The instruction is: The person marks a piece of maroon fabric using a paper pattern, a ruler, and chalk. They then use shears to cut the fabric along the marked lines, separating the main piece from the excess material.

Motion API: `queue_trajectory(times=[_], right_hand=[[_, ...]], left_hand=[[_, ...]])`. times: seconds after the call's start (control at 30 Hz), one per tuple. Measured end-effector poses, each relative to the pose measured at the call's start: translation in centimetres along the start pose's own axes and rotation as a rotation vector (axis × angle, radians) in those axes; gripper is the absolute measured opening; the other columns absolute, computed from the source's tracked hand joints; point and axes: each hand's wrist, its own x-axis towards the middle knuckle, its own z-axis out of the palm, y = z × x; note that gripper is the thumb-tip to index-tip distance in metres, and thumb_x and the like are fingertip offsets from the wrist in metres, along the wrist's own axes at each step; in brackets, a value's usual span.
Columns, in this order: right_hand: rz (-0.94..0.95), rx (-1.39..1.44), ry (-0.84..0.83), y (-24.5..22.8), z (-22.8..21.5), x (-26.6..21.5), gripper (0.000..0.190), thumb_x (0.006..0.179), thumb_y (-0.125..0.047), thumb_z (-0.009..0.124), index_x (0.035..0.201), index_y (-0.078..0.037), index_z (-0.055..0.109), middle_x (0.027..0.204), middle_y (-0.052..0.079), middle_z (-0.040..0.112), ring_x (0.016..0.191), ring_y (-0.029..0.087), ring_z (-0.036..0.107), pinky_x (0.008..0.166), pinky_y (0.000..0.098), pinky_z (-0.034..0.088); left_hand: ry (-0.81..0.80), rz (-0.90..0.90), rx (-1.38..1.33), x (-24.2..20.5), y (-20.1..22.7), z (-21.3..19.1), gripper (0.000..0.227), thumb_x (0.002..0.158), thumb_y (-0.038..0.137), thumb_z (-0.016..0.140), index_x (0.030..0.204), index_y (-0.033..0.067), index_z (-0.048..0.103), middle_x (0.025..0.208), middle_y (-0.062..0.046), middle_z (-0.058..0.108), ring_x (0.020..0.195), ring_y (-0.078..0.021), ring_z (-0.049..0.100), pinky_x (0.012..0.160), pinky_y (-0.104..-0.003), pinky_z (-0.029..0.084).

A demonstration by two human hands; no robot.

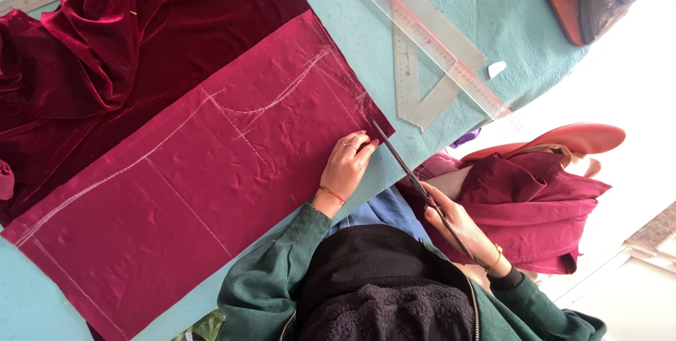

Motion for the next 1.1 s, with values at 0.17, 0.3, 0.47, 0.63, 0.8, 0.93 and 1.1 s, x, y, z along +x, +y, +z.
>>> queue_trajectory(times=[0.17, 0.3, 0.47, 0.63, 0.8, 0.93, 1.1], right_hand=[[0.043, -0.042, 0.012, 0.9, 0.3, 0.7, 0.069, 0.092, -0.052, 0.056, 0.155, -0.024, 0.049, 0.113, 0.027, 0.072, 0.105, 0.04, 0.07, 0.085, 0.0562, 0.055], [0.091, -0.046, 0.02, 0.1, 0.4, 1.0, 0.06, 0.094, -0.049, 0.057, 0.149, -0.025, 0.055, 0.099, 0.029, 0.072, 0.098, 0.047, 0.071, 0.083, 0.0576, 0.054], [0.115, 0.011, 0.022, -0.7, 1.1, 0.7, 0.052, 0.096, -0.05, 0.053, 0.142, -0.026, 0.062, 0.08, 0.015, 0.069, 0.082, 0.027, 0.068, 0.073, 0.046, 0.057], [0.12, 0.035, 0.006, -2.5, 1.0, 0.5, 0.047, 0.098, -0.049, 0.048, 0.137, -0.027, 0.062, 0.067, 0.008, 0.062, 0.064, 0.022, 0.062, 0.059, 0.0382, 0.053], [0.141, -0.019, -0.004, -4.2, 1.5, 0.4, 0.05, 0.099, -0.054, 0.045, 0.135, -0.024, 0.061, 0.084, 0.025, 0.071, 0.091, 0.039, 0.071, 0.078, 0.0518, 0.055], [0.158, -0.022, 0.006, -4.6, 2.0, 0.6, 0.049, 0.1, -0.053, 0.044, 0.135, -0.022, 0.059, 0.086, 0.028, 0.071, 0.093, 0.044, 0.07, 0.08, 0.0544, 0.053], [0.115, 0.158, 0.036, -2.2, 3.5, 1.2, 0.039, 0.104, -0.048, 0.044, 0.112, -0.015, 0.064, 0.064, 0.006, 0.055, 0.054, 0.016, 0.052, 0.044, 0.0283, 0.043]], left_hand=[[0.002, 0.001, 0.001, 0.0, -0.1, 0.0, 0.021, 0.097, 0.006, 0.066, 0.117, 0.0119, 0.07, 0.108, -0.007, 0.059, 0.115, -0.026, 0.065, 0.098, -0.037, 0.056], [0.006, -0.006, -0.01, 0.2, 0.0, -0.2, 0.022, 0.096, 0.005, 0.067, 0.117, 0.0116, 0.07, 0.106, -0.007, 0.059, 0.114, -0.0262, 0.066, 0.097, -0.038, 0.057], [0.013, -0.023, -0.035, 0.5, 0.2, -0.6, 0.021, 0.096, 0.005, 0.067, 0.115, 0.011, 0.072, 0.105, -0.007, 0.06, 0.113, -0.0268, 0.066, 0.096, -0.038, 0.057], [0.028, -0.037, -0.047, 0.6, 0.2, -0.6, 0.02, 0.095, 0.003, 0.068, 0.114, 0.0107, 0.072, 0.103, -0.008, 0.061, 0.112, -0.0271, 0.067, 0.096, -0.039, 0.058], [0.039, -0.076, -0.098, 0.7, 0.4, -0.8, 0.019, 0.092, 0.003, 0.07, 0.109, 0.0113, 0.073, 0.103, -0.007, 0.063, 0.11, -0.0263, 0.068, 0.095, -0.038, 0.058], [0.054, -0.084, -0.118, 0.5, 0.3, -0.6, 0.017, 0.093, 0.003, 0.069, 0.108, 0.0112, 0.073, 0.103, -0.007, 0.064, 0.11, -0.0263, 0.069, 0.095, -0.038, 0.058], [0.098, -0.178, -0.226, 1.1, 0.5, -1.3, 0.016, 0.094, 0.002, 0.066, 0.107, 0.01, 0.072, 0.104, -0.006, 0.066, 0.109, -0.0254, 0.07, 0.096, -0.037, 0.059]])
